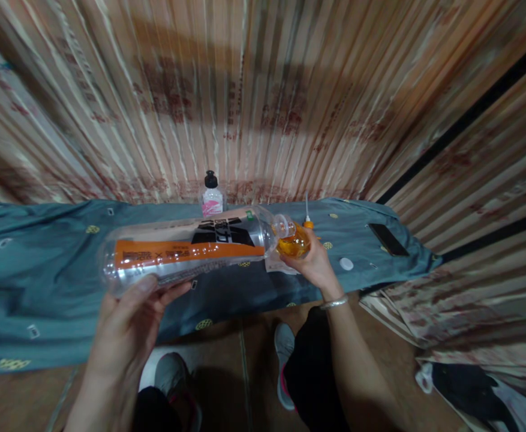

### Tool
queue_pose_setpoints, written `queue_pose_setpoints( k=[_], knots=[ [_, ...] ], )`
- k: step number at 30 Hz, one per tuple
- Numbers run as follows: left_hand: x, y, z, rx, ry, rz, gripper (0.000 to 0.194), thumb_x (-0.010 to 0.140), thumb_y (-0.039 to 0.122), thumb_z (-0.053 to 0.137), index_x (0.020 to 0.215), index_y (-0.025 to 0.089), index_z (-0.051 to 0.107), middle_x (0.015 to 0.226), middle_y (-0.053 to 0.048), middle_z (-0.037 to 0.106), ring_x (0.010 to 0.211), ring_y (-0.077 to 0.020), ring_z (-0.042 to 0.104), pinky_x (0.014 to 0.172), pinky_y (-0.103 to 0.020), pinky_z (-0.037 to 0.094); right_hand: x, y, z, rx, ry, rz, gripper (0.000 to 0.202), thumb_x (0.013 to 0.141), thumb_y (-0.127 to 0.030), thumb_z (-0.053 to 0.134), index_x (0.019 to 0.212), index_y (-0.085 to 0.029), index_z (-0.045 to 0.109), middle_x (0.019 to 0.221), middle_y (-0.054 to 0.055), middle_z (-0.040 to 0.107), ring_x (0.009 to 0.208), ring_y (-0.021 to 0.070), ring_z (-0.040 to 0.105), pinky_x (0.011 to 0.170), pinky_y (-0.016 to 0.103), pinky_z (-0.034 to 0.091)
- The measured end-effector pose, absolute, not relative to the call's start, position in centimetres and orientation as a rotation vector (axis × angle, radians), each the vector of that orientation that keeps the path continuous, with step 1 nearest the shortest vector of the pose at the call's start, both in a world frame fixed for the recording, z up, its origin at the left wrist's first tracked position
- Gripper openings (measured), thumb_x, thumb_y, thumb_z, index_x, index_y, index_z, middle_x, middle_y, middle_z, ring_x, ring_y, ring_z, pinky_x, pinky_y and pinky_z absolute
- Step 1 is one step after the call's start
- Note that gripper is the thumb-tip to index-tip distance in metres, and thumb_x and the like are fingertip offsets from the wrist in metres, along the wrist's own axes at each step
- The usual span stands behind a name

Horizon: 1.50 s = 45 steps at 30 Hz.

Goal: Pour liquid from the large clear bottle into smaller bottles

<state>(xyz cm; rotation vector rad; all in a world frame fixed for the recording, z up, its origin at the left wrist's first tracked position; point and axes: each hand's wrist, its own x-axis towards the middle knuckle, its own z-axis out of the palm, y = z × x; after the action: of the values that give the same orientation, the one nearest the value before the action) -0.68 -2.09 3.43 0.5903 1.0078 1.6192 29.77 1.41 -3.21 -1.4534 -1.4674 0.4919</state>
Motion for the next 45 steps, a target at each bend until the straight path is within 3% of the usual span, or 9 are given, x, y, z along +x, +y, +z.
queue_pose_setpoints(
  k=[6, 12, 23, 33, 45],
  knots=[
    [-0.56, -2.08, 3.21, 0.544, 0.996, 1.619, 0.061, 0.032, 0.035, 0.103, 0.087, 0.022, 0.08, 0.082, -0.003, 0.081, 0.071, -0.0225, 0.076, 0.061, -0.034, 0.068, 29.77, 1.35, -3.08, -1.471, -1.455, 0.484, 0.061, 0.064, -0.036, 0.084, 0.119, -0.023, 0.058, 0.113, 0.007, 0.074, 0.105, 0.0289, 0.071, 0.098, 0.046, 0.055],
    [-0.4, -2.08, 3.1, 0.53, 0.965, 1.615, 0.068, 0.033, 0.031, 0.101, 0.097, 0.027, 0.079, 0.087, 0.001, 0.081, 0.072, -0.0224, 0.077, 0.062, -0.035, 0.069, 29.87, 1.38, -3.19, -1.48, -1.45, 0.476, 0.061, 0.064, -0.038, 0.084, 0.118, -0.024, 0.058, 0.113, 0.007, 0.075, 0.107, 0.0294, 0.071, 0.099, 0.047, 0.054],
    [-0.44, -1.91, 2.97, 0.568, 0.993, 1.591, 0.047, 0.038, 0.032, 0.097, 0.08, 0.022, 0.078, 0.08, -0.003, 0.081, 0.07, -0.0249, 0.078, 0.061, -0.033, 0.068, 29.8, 1.28, -3.15, -1.477, -1.462, 0.477, 0.061, 0.065, -0.037, 0.083, 0.119, -0.025, 0.058, 0.113, 0.007, 0.075, 0.107, 0.0293, 0.071, 0.097, 0.047, 0.056],
    [-0.72, -1.96, 3.13, 0.624, 0.955, 1.595, 0.057, 0.046, 0.027, 0.094, 0.101, 0.026, 0.078, 0.082, -0.001, 0.082, 0.069, -0.0243, 0.078, 0.06, -0.033, 0.067, 29.74, 1.19, -2.99, -1.497, -1.467, 0.478, 0.063, 0.064, -0.039, 0.084, 0.119, -0.024, 0.058, 0.113, 0.007, 0.075, 0.108, 0.03, 0.071, 0.1, 0.047, 0.054],
    [-1.06, -2.08, 3.13, 0.629, 0.962, 1.614, 0.053, 0.045, 0.028, 0.096, 0.095, 0.023, 0.079, 0.084, -0.002, 0.081, 0.069, -0.0219, 0.075, 0.06, -0.036, 0.068, 29.8, 1.09, -2.86, -1.503, -1.493, 0.453, 0.061, 0.066, -0.036, 0.084, 0.119, -0.024, 0.058, 0.113, 0.006, 0.075, 0.104, 0.0282, 0.072, 0.095, 0.044, 0.057]
  ],
)
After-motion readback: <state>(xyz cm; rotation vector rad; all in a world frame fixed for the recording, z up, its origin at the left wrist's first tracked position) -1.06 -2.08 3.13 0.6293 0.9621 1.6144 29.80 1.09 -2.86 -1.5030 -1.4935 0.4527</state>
